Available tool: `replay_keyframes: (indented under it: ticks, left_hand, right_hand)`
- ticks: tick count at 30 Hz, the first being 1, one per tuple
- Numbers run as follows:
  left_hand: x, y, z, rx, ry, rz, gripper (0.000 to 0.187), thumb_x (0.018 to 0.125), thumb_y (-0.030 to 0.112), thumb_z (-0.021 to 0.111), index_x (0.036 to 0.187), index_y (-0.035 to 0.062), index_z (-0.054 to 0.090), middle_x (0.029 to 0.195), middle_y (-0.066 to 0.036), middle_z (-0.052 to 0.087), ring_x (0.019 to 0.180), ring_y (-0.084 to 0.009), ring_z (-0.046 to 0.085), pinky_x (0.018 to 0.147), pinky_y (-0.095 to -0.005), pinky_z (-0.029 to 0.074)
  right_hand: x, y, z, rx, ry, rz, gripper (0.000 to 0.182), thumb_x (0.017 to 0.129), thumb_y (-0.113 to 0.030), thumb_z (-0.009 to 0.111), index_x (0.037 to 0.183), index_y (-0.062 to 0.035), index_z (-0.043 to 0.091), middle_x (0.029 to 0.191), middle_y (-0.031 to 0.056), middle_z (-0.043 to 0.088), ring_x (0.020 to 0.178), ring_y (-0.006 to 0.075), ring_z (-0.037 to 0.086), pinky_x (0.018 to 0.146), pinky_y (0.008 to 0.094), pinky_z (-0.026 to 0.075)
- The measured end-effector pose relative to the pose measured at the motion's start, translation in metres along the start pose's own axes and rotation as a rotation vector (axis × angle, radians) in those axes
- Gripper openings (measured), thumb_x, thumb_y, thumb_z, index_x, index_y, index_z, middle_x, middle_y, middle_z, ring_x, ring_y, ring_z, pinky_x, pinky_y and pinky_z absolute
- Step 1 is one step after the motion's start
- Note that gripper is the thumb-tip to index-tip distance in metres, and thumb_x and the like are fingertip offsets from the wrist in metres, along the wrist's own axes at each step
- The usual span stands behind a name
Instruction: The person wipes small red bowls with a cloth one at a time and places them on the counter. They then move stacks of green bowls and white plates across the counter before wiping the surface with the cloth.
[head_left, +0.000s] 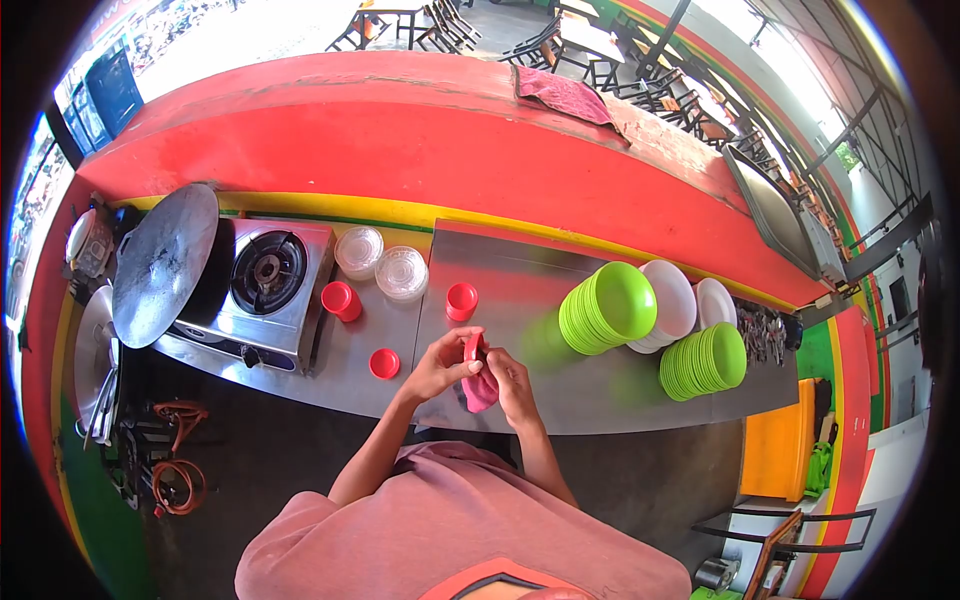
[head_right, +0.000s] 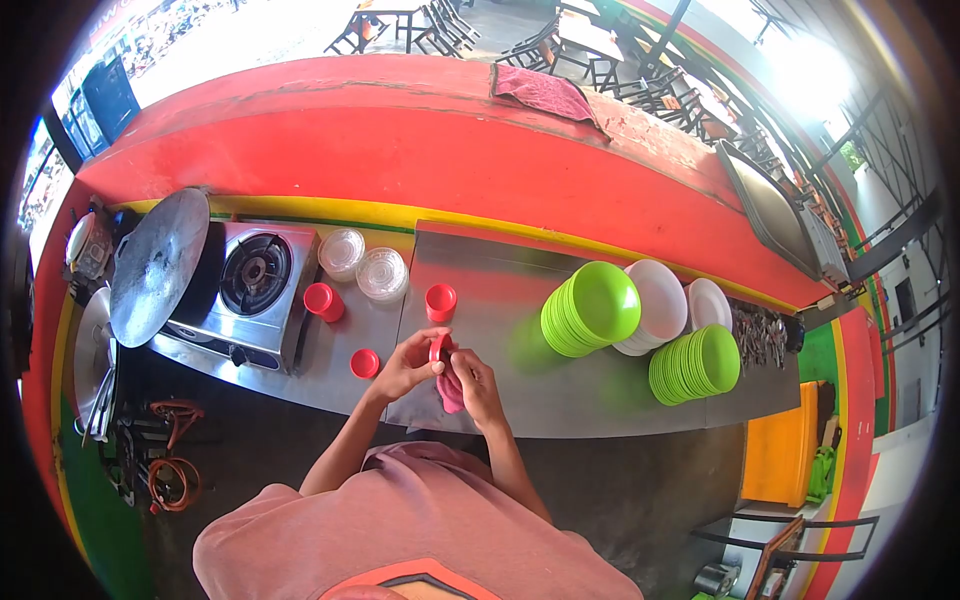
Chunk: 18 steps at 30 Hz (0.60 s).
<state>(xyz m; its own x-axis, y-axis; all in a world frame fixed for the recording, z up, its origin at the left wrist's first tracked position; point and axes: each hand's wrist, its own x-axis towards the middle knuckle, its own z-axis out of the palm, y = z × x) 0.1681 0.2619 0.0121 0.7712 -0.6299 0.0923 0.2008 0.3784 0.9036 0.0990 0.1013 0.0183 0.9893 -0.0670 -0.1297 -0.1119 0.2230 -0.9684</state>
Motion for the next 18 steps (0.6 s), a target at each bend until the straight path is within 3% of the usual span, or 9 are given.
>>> replay_keyframes:
  ticks: [15,18]
  left_hand:
    - [-0.019,-0.013,-0.010,0.141,0.048,-0.108,0.056,0.089,0.014,0.073,0.138,0.0073,0.047,0.116,-0.005,0.059,0.107,-0.0145,0.058,0.094,-0.0324,0.048]
    - [-0.022,-0.011,-0.010,0.073,0.096,-0.115,0.057,0.089,0.016,0.073,0.138,0.0064,0.045,0.124,-0.009,0.058,0.115,-0.0184,0.056,0.100,-0.0356,0.047]
  right_hand:
    - [0.000,0.020,0.003,0.064,-0.056,0.069,0.031,0.103,-0.028,0.051,0.111,-0.0011,0.064,0.094,0.0000,0.062,0.088,0.0061,0.055,0.080,0.0236,0.044]
    - [0.002,0.020,0.003,0.104,-0.095,0.104,0.030,0.102,-0.026,0.051,0.113,-0.0011,0.064,0.094,0.0002,0.062,0.087,0.0063,0.055,0.080,0.0238,0.044]
